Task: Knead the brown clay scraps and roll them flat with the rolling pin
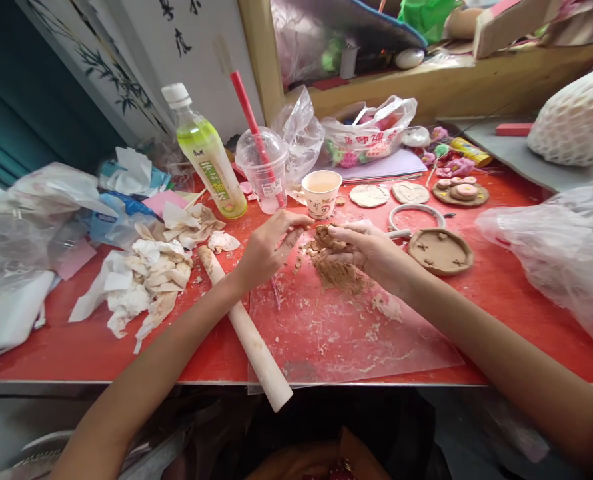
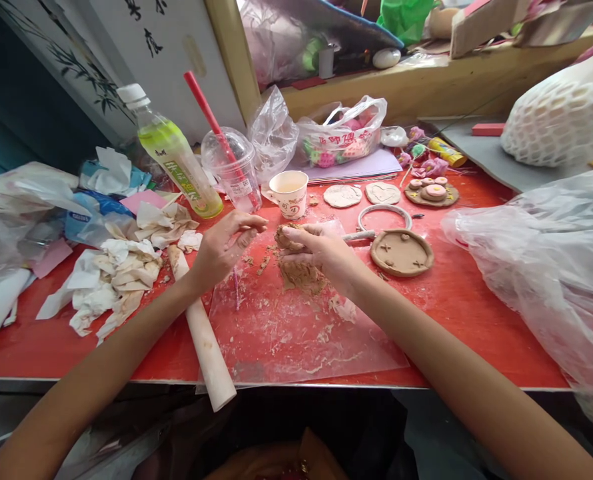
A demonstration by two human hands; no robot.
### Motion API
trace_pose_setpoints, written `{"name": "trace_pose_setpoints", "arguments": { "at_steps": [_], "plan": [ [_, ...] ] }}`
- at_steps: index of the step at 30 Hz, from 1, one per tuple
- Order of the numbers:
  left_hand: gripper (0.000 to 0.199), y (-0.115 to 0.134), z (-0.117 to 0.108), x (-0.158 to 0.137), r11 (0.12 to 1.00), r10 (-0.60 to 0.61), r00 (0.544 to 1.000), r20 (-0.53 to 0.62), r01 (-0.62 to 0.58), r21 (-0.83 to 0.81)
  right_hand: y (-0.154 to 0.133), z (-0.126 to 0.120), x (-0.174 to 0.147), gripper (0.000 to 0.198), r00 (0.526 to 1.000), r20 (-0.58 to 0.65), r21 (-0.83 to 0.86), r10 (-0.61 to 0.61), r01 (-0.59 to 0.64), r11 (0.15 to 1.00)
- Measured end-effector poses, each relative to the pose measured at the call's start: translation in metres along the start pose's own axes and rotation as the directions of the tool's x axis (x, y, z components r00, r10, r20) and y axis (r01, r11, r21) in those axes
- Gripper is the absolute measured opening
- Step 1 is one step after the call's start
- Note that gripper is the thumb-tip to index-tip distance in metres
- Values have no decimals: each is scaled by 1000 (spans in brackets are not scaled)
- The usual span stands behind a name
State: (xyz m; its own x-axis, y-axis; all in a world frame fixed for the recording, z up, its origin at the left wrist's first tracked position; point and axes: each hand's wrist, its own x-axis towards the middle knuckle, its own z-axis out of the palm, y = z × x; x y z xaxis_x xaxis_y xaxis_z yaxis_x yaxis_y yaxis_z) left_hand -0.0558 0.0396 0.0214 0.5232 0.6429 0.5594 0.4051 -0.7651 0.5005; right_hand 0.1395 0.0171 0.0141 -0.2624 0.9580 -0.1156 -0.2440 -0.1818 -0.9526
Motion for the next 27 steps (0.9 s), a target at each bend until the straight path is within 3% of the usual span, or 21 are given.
{"name": "trace_pose_setpoints", "arguments": {
  "at_steps": [3,6,10,14,17,21,27],
  "plan": [
    [15,-3,-4,1,997,-82,996,-19,82,-15,1,-3,2,18,998,-69,-25,-9,7,1000],
    [14,-6,-13,4,994,-104,985,138,105,3,2,-5,4,17,994,-104,-77,-19,11,997],
    [11,-14,-31,6,988,-154,885,440,127,90,1,-6,4,15,992,-116,-63,-54,47,997],
    [11,-22,-37,5,951,-248,827,504,110,288,0,-8,5,15,984,-167,-40,-60,54,998],
    [25,-22,-31,1,872,-254,827,502,-29,489,0,-10,6,13,987,-156,-27,-30,26,999],
    [38,-19,-21,-5,670,-158,825,543,-314,672,2,-10,6,13,991,-133,1,-16,16,1000],
    [35,-20,-13,-10,612,-101,803,587,-415,673,1,-9,6,12,991,-132,52,-19,26,998]
  ]
}}
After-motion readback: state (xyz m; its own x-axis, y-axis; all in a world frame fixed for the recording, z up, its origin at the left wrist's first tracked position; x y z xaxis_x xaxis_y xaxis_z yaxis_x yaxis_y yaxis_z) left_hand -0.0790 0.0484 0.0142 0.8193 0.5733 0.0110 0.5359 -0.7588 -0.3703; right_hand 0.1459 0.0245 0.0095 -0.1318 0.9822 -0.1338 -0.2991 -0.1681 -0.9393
